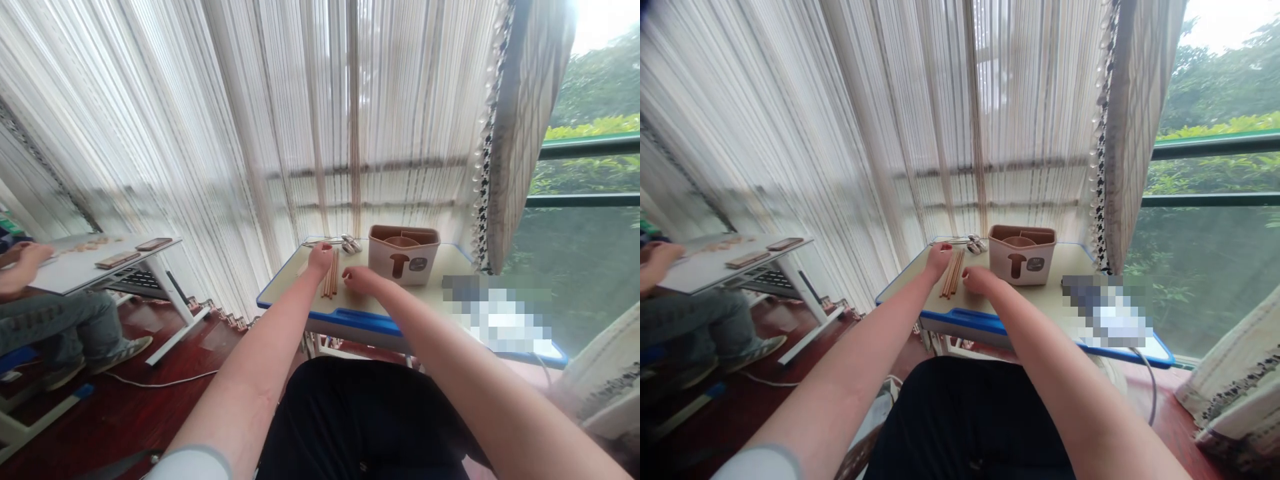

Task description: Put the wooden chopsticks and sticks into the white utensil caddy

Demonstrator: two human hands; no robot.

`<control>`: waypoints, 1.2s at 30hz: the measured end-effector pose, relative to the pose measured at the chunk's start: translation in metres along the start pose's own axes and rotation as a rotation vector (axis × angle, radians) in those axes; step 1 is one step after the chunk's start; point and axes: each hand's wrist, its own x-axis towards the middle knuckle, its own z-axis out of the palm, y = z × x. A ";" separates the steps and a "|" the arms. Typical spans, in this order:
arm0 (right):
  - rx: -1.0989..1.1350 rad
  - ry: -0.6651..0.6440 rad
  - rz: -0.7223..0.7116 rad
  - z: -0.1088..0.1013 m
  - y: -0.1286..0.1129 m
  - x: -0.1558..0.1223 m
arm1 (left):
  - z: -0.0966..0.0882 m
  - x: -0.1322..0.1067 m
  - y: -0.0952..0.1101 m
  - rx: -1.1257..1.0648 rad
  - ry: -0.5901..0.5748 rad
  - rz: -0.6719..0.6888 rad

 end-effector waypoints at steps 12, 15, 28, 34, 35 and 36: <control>-0.029 0.187 -0.307 0.022 0.026 0.042 | 0.017 0.058 -0.034 -0.148 0.044 0.037; -0.080 0.096 -0.349 0.027 0.032 0.045 | 0.014 0.053 -0.036 -0.122 0.047 0.166; 0.048 0.146 -0.281 0.029 0.031 0.047 | 0.010 0.042 -0.032 0.071 0.137 0.222; 0.054 0.185 -0.294 0.030 0.031 0.042 | 0.016 0.033 -0.032 0.135 0.025 0.269; 0.048 0.182 -0.290 0.030 0.031 0.041 | 0.017 0.030 -0.031 0.147 -0.003 0.283; 0.039 0.181 -0.288 0.029 0.031 0.040 | 0.019 0.028 -0.030 0.153 -0.021 0.301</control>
